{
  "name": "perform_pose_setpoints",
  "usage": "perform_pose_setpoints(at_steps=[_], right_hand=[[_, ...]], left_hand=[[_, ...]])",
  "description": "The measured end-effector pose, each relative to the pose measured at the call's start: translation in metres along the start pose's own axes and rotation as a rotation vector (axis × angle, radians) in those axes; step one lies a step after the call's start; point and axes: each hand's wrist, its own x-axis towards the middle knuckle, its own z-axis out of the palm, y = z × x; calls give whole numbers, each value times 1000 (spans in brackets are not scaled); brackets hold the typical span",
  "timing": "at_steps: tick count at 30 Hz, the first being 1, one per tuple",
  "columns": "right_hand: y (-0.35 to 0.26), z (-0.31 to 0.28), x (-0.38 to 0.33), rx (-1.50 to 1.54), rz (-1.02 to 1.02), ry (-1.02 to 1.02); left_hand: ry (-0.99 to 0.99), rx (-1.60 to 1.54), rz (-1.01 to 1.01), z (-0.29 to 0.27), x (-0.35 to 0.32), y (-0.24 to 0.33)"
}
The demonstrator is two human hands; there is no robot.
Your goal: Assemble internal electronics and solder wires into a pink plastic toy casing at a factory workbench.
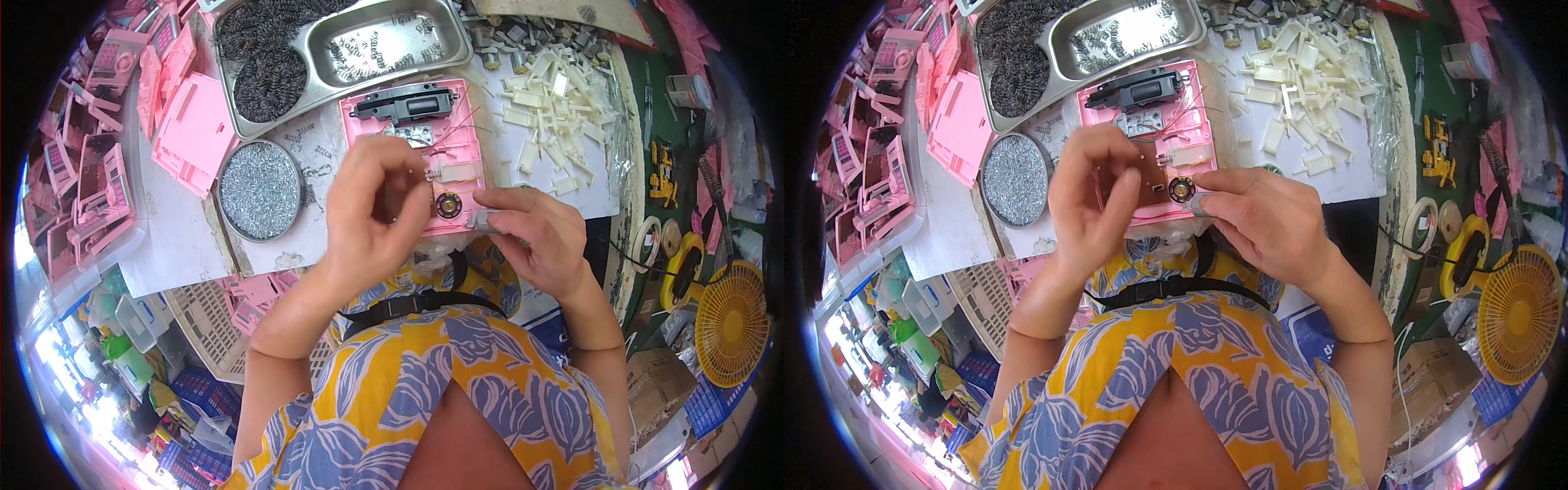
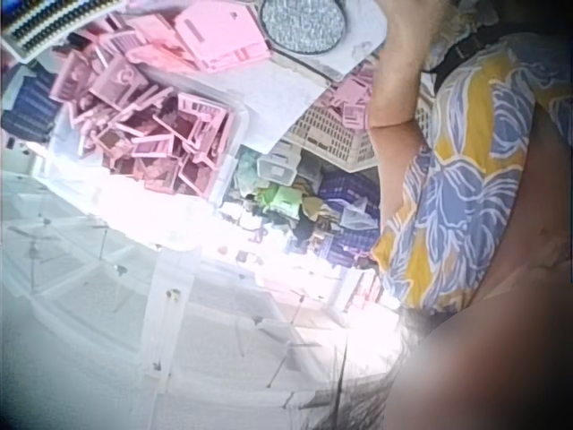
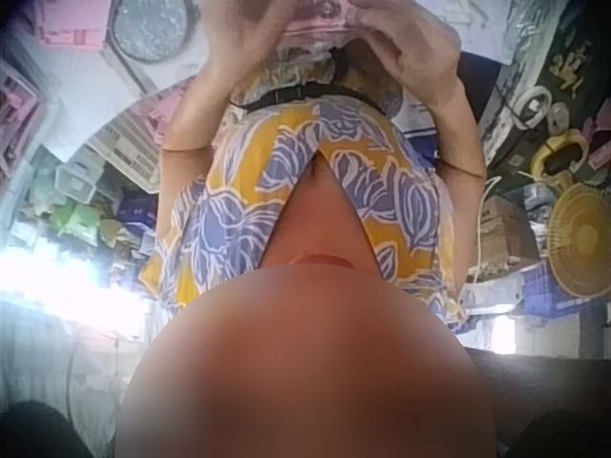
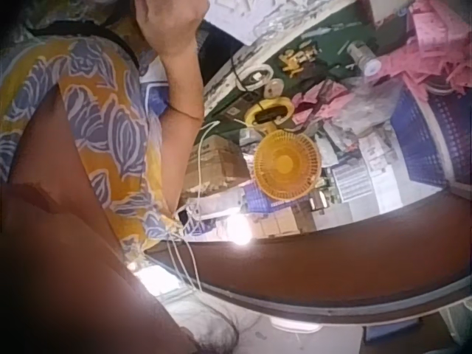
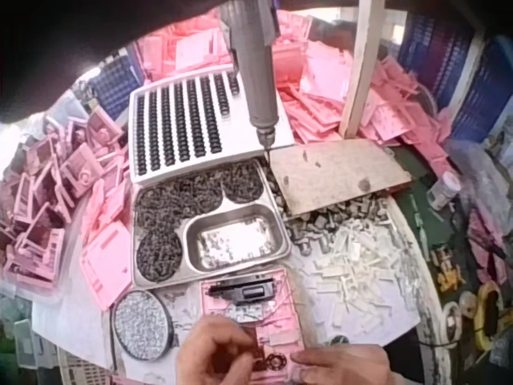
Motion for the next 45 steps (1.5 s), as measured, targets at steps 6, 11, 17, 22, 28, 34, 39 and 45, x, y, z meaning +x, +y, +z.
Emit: perform_pose_setpoints(at_steps=[6,11,17,22,28,34,39,45], right_hand=[[6,-10,2,-104,-97,57],[7,-16,2,-139,-77,123],[15,-17,4,-210,-172,161],[19,-10,6,-180,-208,168],[17,-7,8,-171,-220,156],[15,-8,8,-162,-237,139],[16,-7,9,-122,-232,142],[15,-4,10,-101,-221,135]], left_hand=[[-64,905,411,14,45,-10],[-65,1032,460,28,51,-13],[-31,689,427,15,39,-16],[48,384,200,-9,10,-26],[52,461,357,-9,1,-26],[-88,176,270,-5,-7,-20],[-213,87,248,3,-6,2],[-139,49,265,14,-1,3]])
